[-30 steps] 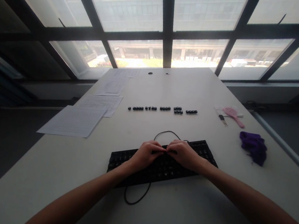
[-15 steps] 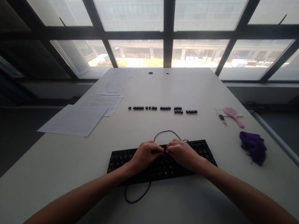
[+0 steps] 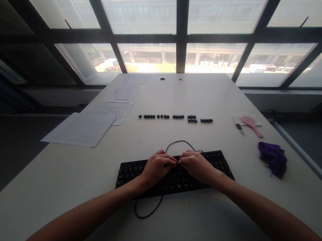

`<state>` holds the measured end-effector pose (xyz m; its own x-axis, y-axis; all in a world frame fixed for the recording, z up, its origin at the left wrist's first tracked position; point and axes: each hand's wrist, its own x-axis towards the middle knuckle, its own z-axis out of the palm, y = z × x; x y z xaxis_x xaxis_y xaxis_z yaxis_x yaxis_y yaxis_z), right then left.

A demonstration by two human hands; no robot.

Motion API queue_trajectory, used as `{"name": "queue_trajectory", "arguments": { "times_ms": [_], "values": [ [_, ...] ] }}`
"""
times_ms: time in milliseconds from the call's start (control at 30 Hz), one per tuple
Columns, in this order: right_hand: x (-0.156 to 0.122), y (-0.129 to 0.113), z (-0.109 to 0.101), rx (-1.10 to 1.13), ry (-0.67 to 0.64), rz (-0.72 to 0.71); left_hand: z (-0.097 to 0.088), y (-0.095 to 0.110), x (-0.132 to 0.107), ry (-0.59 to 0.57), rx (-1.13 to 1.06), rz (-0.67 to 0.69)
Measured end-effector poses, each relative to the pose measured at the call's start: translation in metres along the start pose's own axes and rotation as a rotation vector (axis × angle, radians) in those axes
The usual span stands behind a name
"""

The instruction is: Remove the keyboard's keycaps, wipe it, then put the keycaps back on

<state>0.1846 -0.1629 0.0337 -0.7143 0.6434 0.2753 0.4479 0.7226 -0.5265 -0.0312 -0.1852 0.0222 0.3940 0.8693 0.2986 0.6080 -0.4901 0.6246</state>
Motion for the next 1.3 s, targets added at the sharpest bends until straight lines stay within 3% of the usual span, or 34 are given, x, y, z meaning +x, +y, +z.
{"name": "queue_trajectory", "arguments": {
  "times_ms": [133,400,467,567,667,800,967,1300],
  "values": [
    [0.001,-0.001,-0.003,-0.048,-0.079,-0.023,-0.004,0.002,-0.003,-0.068,0.097,0.116],
    [0.000,-0.004,-0.014,-0.128,-0.194,-0.023,-0.006,0.007,-0.012,-0.106,0.233,0.203],
    [-0.001,-0.002,-0.016,-0.065,-0.157,0.008,-0.005,0.007,-0.011,-0.097,0.204,0.170],
    [-0.001,0.000,-0.018,0.103,0.002,0.119,-0.006,0.010,-0.005,-0.026,0.074,0.084],
    [0.001,0.000,-0.018,0.364,0.159,0.223,-0.007,0.019,0.008,-0.019,-0.117,0.063],
    [0.006,-0.003,-0.020,0.686,0.258,0.333,-0.009,0.032,0.023,0.006,-0.292,0.039],
    [-0.001,0.002,-0.025,0.665,0.186,0.340,-0.004,0.032,0.023,0.073,-0.308,-0.027],
    [-0.010,0.014,-0.018,0.544,0.105,0.303,0.012,0.020,0.017,0.045,-0.339,-0.120]
  ]
}}
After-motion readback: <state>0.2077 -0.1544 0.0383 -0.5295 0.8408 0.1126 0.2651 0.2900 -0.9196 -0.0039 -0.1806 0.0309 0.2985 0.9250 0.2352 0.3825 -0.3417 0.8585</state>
